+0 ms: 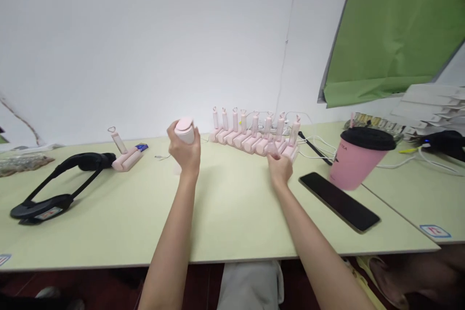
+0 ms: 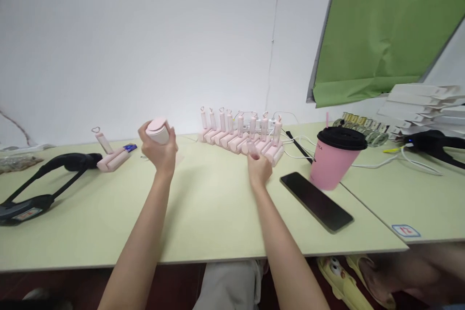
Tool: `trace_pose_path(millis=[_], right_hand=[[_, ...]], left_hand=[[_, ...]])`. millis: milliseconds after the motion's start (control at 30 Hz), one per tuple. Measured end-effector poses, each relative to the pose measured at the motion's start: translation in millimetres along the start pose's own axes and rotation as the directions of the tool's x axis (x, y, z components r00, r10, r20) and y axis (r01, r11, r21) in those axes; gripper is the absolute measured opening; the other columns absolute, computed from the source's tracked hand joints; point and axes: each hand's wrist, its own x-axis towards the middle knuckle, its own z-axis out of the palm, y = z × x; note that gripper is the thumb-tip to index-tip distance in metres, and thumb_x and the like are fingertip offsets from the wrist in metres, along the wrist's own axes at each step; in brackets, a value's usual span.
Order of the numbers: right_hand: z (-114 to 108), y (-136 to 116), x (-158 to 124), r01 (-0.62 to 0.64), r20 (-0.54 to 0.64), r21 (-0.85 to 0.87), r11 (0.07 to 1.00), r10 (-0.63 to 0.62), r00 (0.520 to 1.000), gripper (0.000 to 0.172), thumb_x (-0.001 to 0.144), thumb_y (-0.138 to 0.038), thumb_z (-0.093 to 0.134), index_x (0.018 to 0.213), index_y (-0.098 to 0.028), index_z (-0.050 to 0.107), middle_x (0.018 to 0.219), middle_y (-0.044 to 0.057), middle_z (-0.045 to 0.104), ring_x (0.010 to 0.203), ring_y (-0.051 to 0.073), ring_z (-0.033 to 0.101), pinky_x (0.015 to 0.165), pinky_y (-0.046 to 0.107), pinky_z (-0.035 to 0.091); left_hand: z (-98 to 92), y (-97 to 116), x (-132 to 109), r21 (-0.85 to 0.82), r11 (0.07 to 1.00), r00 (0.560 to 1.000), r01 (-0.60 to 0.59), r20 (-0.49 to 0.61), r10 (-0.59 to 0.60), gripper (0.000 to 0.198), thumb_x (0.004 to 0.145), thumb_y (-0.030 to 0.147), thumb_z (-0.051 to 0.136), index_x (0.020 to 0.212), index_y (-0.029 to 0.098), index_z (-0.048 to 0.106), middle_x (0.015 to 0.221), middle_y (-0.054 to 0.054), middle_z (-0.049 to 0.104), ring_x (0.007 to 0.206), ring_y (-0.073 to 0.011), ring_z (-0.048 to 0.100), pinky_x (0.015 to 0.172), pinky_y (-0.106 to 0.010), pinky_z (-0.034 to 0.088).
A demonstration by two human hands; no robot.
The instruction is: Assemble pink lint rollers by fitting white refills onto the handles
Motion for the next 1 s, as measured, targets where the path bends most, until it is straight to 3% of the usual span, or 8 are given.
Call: trace_pose_path(millis=[133,233,367,467,600,767,833,1000], right_hand=[[11,-12,-20,0.293,0.073,-0.063,0.954,-0.289,0.955,0.023,0.077,-0.031,0.044,0.08,-0.019,0.063,0.074,0.007,0.065,0.071,0.02,0.056,0.065,0.029,0.034],[18,-13,-33,0.622,0.134,-0.066,0.78,-0.611,0.78,0.023,0.077,-0.017,0.044,0.095,-0.017,0.057,0.091,0.008,0.062,0.087,0.02,0.053,0.077,0.03,0.033],[20,-3,-34,0.778,0.234,-0.049,0.626,-0.75,0.618,0.039,0.073,0.0,0.037,0.103,-0.018,0.053,0.103,0.009,0.054,0.088,0.018,0.049,0.081,0.029,0.033],[20,1,-30,0.794,0.287,-0.054,0.605,-0.752,0.593,0.035,0.074,0.0,0.036,0.097,-0.019,0.056,0.104,0.008,0.052,0.083,0.019,0.049,0.077,0.029,0.036],[18,2,-24,0.796,0.276,-0.07,0.601,-0.755,0.594,0.03,0.075,0.0,0.038,0.093,-0.015,0.057,0.115,0.011,0.047,0.084,0.019,0.05,0.075,0.029,0.039],[11,5,-18,0.861,0.205,-0.078,0.502,-0.837,0.506,0.019,0.077,-0.004,0.042,0.087,-0.014,0.055,0.112,0.012,0.049,0.084,0.019,0.051,0.077,0.03,0.039],[9,5,-17,0.891,0.199,-0.103,0.443,-0.868,0.454,0.018,0.078,-0.004,0.043,0.086,-0.016,0.055,0.105,0.011,0.053,0.082,0.019,0.052,0.076,0.03,0.038],[8,2,-20,0.881,0.22,-0.287,0.375,-0.87,0.442,0.015,0.081,-0.007,0.039,0.08,-0.017,0.052,0.075,0.005,0.057,0.069,0.017,0.051,0.069,0.029,0.031]], left_hand=[[19.9,-18,-23,0.214,0.957,0.935,-0.198,0.334,0.118,0.042,0.081,0.025,0.05,0.122,0.021,0.04,0.1,-0.008,0.058,0.086,-0.0222,0.057,0.071,-0.031,0.044],[39.4,-35,-54,0.259,0.897,0.789,-0.358,0.599,0.141,0.041,0.081,0.026,0.05,0.121,0.021,0.042,0.098,-0.01,0.056,0.088,-0.023,0.055,0.076,-0.034,0.043],[52.2,-62,-71,0.263,0.906,0.762,-0.332,0.641,0.093,0.06,0.078,0.044,0.053,0.127,0.015,0.036,0.109,-0.014,0.054,0.105,-0.028,0.047,0.098,-0.052,0.027],[51.0,-69,-68,0.172,0.937,0.763,-0.303,0.633,0.13,0.057,0.084,0.048,0.04,0.13,0.014,0.031,0.126,-0.016,0.045,0.121,-0.0299,0.035,0.101,-0.061,0.01],[42.5,-50,-59,-0.074,0.934,0.736,-0.349,0.596,0.322,0.048,0.09,0.04,0.025,0.131,0.015,0.029,0.134,-0.012,0.039,0.128,-0.0221,0.029,0.107,-0.051,0.011],[40.3,-21,-68,-0.313,0.701,0.316,-0.641,0.725,0.612,0.047,0.077,0.042,0.053,0.115,0.015,0.048,0.127,-0.013,0.045,0.121,-0.0261,0.036,0.102,-0.043,0.026],[41.7,-17,-74,-0.251,0.674,0.238,-0.695,0.804,0.545,0.022,0.079,0.025,0.05,0.096,0.014,0.056,0.109,-0.013,0.056,0.108,-0.0254,0.047,0.092,-0.041,0.036],[36.2,-5,-83,-0.067,0.676,0.331,-0.734,0.834,0.442,0.017,0.079,0.013,0.042,0.092,0.013,0.054,0.083,-0.01,0.06,0.083,-0.0241,0.057,0.072,-0.036,0.042]])
